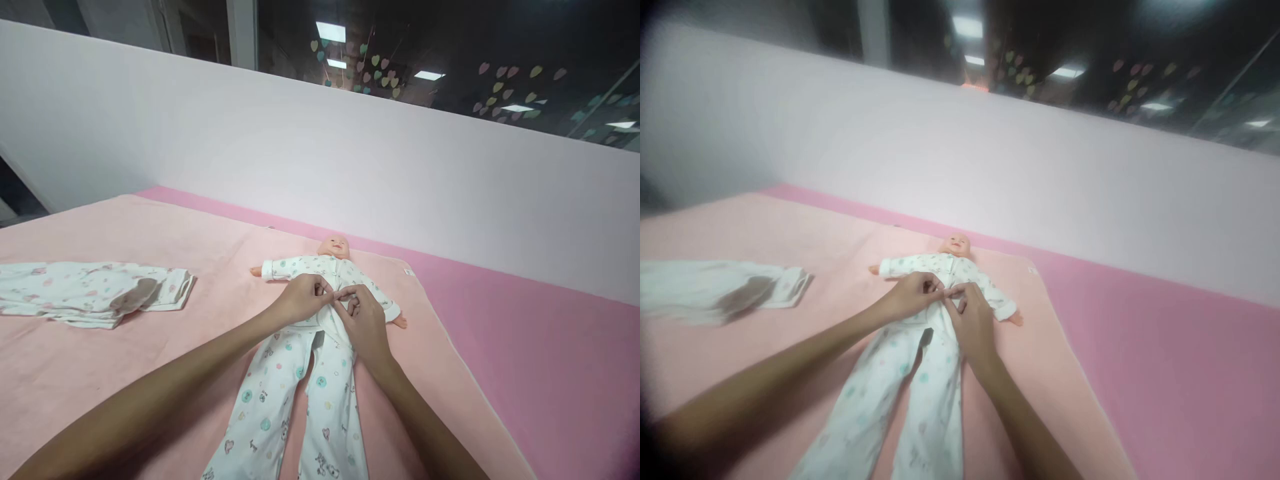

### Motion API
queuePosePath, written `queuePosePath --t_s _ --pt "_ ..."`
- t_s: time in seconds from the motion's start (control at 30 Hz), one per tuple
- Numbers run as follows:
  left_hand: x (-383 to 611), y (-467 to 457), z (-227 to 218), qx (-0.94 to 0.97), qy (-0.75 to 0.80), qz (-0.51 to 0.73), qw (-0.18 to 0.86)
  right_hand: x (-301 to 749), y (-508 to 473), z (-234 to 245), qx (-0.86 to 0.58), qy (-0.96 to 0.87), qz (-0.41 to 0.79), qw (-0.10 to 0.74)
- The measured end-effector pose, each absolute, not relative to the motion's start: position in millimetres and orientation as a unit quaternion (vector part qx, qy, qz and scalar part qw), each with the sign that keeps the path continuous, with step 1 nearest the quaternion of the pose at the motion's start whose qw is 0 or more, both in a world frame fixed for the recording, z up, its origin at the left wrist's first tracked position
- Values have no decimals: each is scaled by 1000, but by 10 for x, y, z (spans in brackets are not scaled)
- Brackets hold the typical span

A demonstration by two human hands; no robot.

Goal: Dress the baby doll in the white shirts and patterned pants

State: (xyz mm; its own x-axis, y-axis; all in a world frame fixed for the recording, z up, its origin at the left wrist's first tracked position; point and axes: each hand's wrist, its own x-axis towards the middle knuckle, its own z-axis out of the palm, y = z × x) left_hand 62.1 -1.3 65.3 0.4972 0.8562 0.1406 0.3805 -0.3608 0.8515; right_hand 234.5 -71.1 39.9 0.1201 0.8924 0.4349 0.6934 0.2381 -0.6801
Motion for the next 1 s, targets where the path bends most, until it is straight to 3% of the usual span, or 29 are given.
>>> queuePosePath --t_s 0.2,0.43,0.77,1.0 --pt "572 42 675 742 370 322 456 2507 -652 471 -582 -663 233 409" --pt "581 27 670 717 377 332 484 2414 -694 449 -577 -687 156 413" --pt "560 55 641 742 364 338 449 2360 -704 417 -593 -683 125 408" --pt "565 78 594 776 370 344 378 2415 -614 366 -582 -635 239 449"
